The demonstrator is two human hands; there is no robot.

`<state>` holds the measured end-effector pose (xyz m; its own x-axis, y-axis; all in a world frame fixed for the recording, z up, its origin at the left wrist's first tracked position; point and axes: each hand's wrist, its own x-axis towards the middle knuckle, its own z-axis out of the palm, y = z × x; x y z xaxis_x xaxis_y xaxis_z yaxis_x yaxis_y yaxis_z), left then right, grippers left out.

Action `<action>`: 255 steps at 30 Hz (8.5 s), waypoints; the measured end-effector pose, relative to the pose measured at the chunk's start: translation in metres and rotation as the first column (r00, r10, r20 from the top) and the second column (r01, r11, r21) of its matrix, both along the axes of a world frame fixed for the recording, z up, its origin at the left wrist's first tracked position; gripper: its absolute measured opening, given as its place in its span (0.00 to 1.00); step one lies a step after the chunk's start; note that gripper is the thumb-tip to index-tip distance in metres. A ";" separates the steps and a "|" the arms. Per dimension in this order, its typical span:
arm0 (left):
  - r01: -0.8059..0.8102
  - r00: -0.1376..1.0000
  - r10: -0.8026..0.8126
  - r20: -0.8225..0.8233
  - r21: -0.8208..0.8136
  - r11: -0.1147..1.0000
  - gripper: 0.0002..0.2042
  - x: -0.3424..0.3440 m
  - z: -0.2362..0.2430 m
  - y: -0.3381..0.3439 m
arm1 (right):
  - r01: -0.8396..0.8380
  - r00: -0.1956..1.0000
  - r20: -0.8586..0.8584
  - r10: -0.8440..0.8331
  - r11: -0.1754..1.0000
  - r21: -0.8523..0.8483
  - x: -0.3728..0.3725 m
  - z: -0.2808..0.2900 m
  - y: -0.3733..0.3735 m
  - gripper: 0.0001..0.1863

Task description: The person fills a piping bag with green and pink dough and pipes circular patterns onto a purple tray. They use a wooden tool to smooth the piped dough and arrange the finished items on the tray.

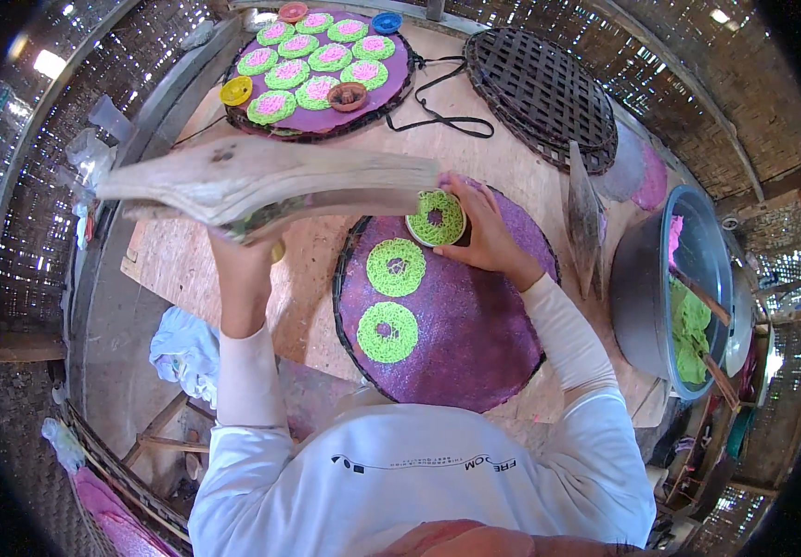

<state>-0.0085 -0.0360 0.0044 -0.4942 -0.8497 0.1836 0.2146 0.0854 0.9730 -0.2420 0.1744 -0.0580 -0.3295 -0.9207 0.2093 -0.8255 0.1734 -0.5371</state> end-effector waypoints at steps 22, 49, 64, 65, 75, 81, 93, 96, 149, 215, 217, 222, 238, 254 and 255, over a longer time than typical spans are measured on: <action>0.026 0.999 -0.029 0.044 0.062 0.998 0.26 0.071 -0.018 0.020 | 0.174 0.979 0.076 -0.187 0.973 0.152 0.165 0.012 0.129 0.54; 0.945 0.153 -0.398 -0.905 0.017 0.325 0.13 -0.018 0.008 0.109 | -0.335 0.445 0.852 -0.275 0.831 0.444 0.109 0.108 0.160 0.38; 0.843 0.405 -0.231 -0.885 0.263 0.469 0.13 0.011 -0.026 0.110 | -0.204 0.749 0.618 -0.238 0.804 0.558 0.120 0.083 0.135 0.36; 0.833 0.430 -0.203 -0.880 0.301 0.464 0.13 0.011 -0.029 0.114 | -0.199 0.737 0.623 -0.263 0.796 0.571 0.119 0.081 0.139 0.36; 0.783 0.517 -0.064 -0.854 0.442 0.437 0.15 -0.010 -0.039 0.131 | -0.028 0.824 0.441 -0.356 0.752 0.659 0.104 0.103 0.149 0.40; 0.812 0.428 -0.244 -0.870 0.251 0.527 0.15 -0.007 -0.030 0.110 | 0.058 0.930 0.283 -0.233 0.855 0.515 0.109 0.085 0.138 0.42; 0.727 0.594 -0.077 -0.801 0.493 0.477 0.16 0.023 -0.039 0.123 | -0.016 0.882 0.345 -0.320 0.711 0.703 0.124 0.088 0.140 0.43; 0.745 0.593 -0.093 -0.800 0.501 0.440 0.12 0.014 -0.036 0.131 | 0.039 0.885 0.305 -0.352 0.708 0.705 0.114 0.093 0.150 0.41; 0.446 0.836 -0.480 -0.266 -0.181 0.877 0.19 0.038 -0.033 0.141 | -0.116 0.986 0.043 0.162 0.845 -0.522 0.125 0.164 0.095 0.13; -0.350 0.936 0.173 -0.307 -0.863 0.363 0.21 -0.071 0.068 0.259 | 0.676 0.620 -0.772 0.137 0.406 0.615 -0.231 0.126 0.474 0.06; -0.349 0.916 0.289 -0.278 -0.907 0.235 0.22 -0.083 0.087 0.287 | 0.652 0.644 -0.746 0.169 0.389 0.651 -0.238 0.117 0.475 0.06; -0.311 0.893 0.406 -0.196 -0.920 0.240 0.22 -0.085 0.099 0.308 | 0.533 0.645 -0.698 0.312 0.470 0.703 -0.237 0.118 0.461 0.05; -0.194 0.974 0.010 -0.228 -0.802 0.565 0.22 -0.099 0.084 0.275 | 0.631 0.695 -0.712 0.103 0.388 0.672 -0.116 0.169 0.477 0.05; 0.358 0.796 -0.605 0.035 -0.832 0.423 0.14 -0.184 0.100 0.326 | 0.522 0.756 0.243 -0.608 0.784 0.336 0.049 0.270 0.462 0.13; 0.590 0.688 -0.726 -0.027 -0.561 0.580 0.14 -0.193 0.090 0.333 | 0.473 0.707 0.419 -0.569 0.822 0.319 0.051 0.273 0.452 0.13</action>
